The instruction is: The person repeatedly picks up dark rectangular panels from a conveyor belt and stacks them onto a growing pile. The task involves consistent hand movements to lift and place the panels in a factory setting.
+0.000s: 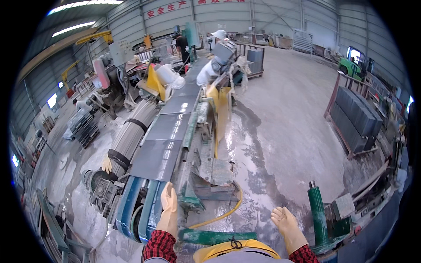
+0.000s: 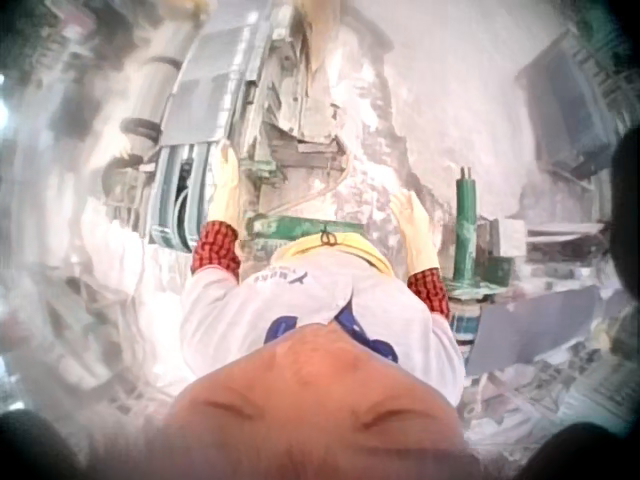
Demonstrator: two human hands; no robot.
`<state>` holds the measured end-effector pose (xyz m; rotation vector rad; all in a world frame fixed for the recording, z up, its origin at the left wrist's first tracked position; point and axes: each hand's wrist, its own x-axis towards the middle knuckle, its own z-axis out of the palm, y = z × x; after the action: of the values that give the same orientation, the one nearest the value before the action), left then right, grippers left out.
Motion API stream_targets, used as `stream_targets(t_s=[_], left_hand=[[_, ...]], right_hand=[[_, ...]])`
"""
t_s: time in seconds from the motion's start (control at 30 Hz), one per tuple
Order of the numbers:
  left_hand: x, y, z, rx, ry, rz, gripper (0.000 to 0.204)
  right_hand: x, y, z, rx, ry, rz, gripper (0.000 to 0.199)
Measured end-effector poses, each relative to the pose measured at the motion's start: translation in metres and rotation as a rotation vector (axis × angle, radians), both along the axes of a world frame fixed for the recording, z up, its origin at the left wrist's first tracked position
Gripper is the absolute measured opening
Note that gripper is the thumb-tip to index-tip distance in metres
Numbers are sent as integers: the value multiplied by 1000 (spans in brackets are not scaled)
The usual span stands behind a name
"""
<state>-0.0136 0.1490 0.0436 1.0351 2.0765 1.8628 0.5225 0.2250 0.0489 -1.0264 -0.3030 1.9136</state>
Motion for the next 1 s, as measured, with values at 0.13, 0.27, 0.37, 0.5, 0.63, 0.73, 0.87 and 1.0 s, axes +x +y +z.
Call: stream_targets(t_s=[0.13, 0.27, 0.37, 0.5, 0.63, 0.73, 0.87, 1.0], left_hand=[[-41, -20, 48, -318, 490, 68, 52], [-83, -48, 15, -486, 662, 114, 54], [-73, -42, 16, -570, 720, 125, 51], [-65, -34, 19, -553, 692, 88, 49], [-72, -42, 20, -491, 803, 99, 47], [-66, -52, 38, -516, 827, 112, 46], [-58, -50, 49, -543, 836, 80, 46], [-51, -50, 52, -570, 830, 63, 46]], right_hand=[[-29, 8, -27, -94, -47, 6, 42], [-50, 13, -57, -173, -158, -9, 44], [-39, 3, -63, -140, -52, -8, 44], [-41, -8, -54, -197, -215, -5, 45], [-19, -2, -118, -122, -90, 158, 36], [-50, 12, -104, -327, -411, 95, 31], [-42, 20, -108, -318, -363, 119, 35], [-35, 3, -77, -267, -433, 126, 22]])
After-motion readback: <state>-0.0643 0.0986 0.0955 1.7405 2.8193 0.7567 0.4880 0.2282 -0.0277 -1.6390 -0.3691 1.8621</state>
